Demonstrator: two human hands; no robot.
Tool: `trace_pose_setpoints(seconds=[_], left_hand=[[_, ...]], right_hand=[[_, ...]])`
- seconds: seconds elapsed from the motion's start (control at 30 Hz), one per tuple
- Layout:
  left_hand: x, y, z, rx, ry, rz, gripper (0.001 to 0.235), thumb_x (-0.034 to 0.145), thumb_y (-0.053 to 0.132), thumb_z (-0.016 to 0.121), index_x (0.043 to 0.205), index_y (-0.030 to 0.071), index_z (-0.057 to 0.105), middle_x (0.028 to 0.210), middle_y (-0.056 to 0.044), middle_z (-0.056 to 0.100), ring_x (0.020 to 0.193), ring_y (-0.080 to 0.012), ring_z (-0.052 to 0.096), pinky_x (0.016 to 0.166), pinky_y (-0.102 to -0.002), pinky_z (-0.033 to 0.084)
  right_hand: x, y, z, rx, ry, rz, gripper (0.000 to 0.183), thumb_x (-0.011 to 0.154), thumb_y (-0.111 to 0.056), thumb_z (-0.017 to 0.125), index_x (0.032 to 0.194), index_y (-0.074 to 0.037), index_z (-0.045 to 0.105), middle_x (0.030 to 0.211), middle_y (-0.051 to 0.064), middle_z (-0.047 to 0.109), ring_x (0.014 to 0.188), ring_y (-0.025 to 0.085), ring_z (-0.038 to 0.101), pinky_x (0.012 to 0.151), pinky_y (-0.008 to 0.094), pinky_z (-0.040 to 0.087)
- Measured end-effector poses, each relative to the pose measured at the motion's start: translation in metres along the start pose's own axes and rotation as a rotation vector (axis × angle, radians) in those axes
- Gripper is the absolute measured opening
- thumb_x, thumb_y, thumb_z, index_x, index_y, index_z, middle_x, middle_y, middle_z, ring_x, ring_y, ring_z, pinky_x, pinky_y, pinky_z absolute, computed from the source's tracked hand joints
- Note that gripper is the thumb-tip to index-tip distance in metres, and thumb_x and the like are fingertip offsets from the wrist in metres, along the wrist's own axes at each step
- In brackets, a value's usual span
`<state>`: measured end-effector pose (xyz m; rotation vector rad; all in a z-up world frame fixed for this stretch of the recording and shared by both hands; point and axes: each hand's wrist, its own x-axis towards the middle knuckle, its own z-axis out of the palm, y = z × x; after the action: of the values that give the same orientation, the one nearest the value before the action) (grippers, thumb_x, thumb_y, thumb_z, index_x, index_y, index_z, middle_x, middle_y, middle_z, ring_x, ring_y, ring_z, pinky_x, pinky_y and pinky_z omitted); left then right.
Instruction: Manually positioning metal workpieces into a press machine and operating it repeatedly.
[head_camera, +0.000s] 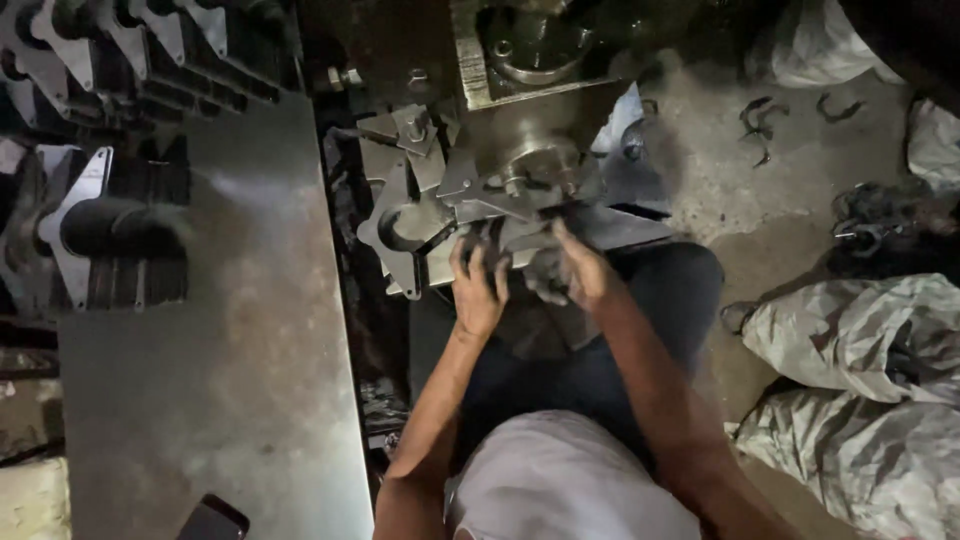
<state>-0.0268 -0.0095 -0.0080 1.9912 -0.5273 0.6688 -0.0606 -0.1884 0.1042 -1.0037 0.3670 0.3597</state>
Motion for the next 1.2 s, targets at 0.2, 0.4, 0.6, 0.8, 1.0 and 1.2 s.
trace_pose_setpoints(seconds=[0.2, 0.4, 0.6, 0.8, 1.0, 1.2], left_hand=[[0.047, 0.007, -0.005, 0.137, -0.198, 0.116, 0.059, 0.081, 0.01, 0.077, 0.136, 0.007, 0.057, 0.138, -0.037, 0.044, 0.107, -0.0537, 0.061, 0.087, -0.051, 0.054], [0.055, -0.034, 0.004, 0.088, -0.181, 0.083, 0.044, 0.081, -0.002, 0.067, 0.123, 0.009, 0.063, 0.124, -0.015, 0.061, 0.105, -0.0388, 0.067, 0.087, -0.046, 0.058], [0.023, -0.065, 0.041, -1.056, -0.071, -0.789, 0.016, 0.099, 0.008, 0.07, 0.113, 0.001, 0.066, 0.098, -0.004, 0.071, 0.087, -0.0129, 0.065, 0.076, -0.032, 0.058], [0.039, 0.0, 0.024, -0.369, -0.349, -0.734, 0.021, 0.099, 0.013, 0.067, 0.116, 0.002, 0.073, 0.087, -0.01, 0.074, 0.071, -0.016, 0.064, 0.062, -0.033, 0.05], [0.035, -0.001, 0.012, -0.275, -0.338, -0.279, 0.014, 0.097, 0.005, 0.063, 0.108, -0.001, 0.07, 0.092, -0.016, 0.068, 0.083, -0.0257, 0.069, 0.076, -0.036, 0.055], [0.03, 0.003, 0.019, -0.196, -0.301, -0.143, 0.013, 0.089, 0.003, 0.064, 0.101, -0.002, 0.063, 0.094, -0.02, 0.065, 0.084, -0.0398, 0.066, 0.076, -0.04, 0.053]], right_hand=[[0.02, 0.039, -0.036, -0.235, 0.113, -0.334, 0.039, 0.107, -0.042, 0.058, 0.102, -0.006, 0.07, 0.078, 0.007, 0.071, 0.058, 0.015, 0.064, 0.045, 0.029, 0.045], [0.075, 0.075, -0.085, -0.111, 0.231, -0.541, 0.03, 0.111, -0.033, 0.063, 0.119, -0.003, 0.065, 0.093, -0.002, 0.063, 0.073, 0.006, 0.056, 0.06, 0.022, 0.042], [0.032, 0.052, -0.057, 0.263, -0.232, -0.485, 0.021, 0.1, -0.023, 0.059, 0.114, -0.01, 0.068, 0.102, 0.008, 0.077, 0.076, 0.016, 0.073, 0.049, 0.027, 0.056], [0.03, 0.039, -0.044, -0.751, 0.042, -0.858, 0.02, 0.1, -0.004, 0.055, 0.116, -0.004, 0.067, 0.105, 0.017, 0.075, 0.09, 0.031, 0.076, 0.062, 0.037, 0.061], [0.062, 0.056, -0.063, -1.133, 0.247, -0.92, 0.032, 0.092, -0.01, 0.063, 0.122, -0.003, 0.067, 0.082, 0.022, 0.07, 0.075, 0.039, 0.071, 0.063, 0.045, 0.057], [0.055, 0.048, -0.058, -1.046, 0.165, -0.951, 0.019, 0.103, -0.016, 0.064, 0.121, -0.011, 0.067, 0.094, 0.015, 0.074, 0.085, 0.036, 0.075, 0.069, 0.042, 0.06]])
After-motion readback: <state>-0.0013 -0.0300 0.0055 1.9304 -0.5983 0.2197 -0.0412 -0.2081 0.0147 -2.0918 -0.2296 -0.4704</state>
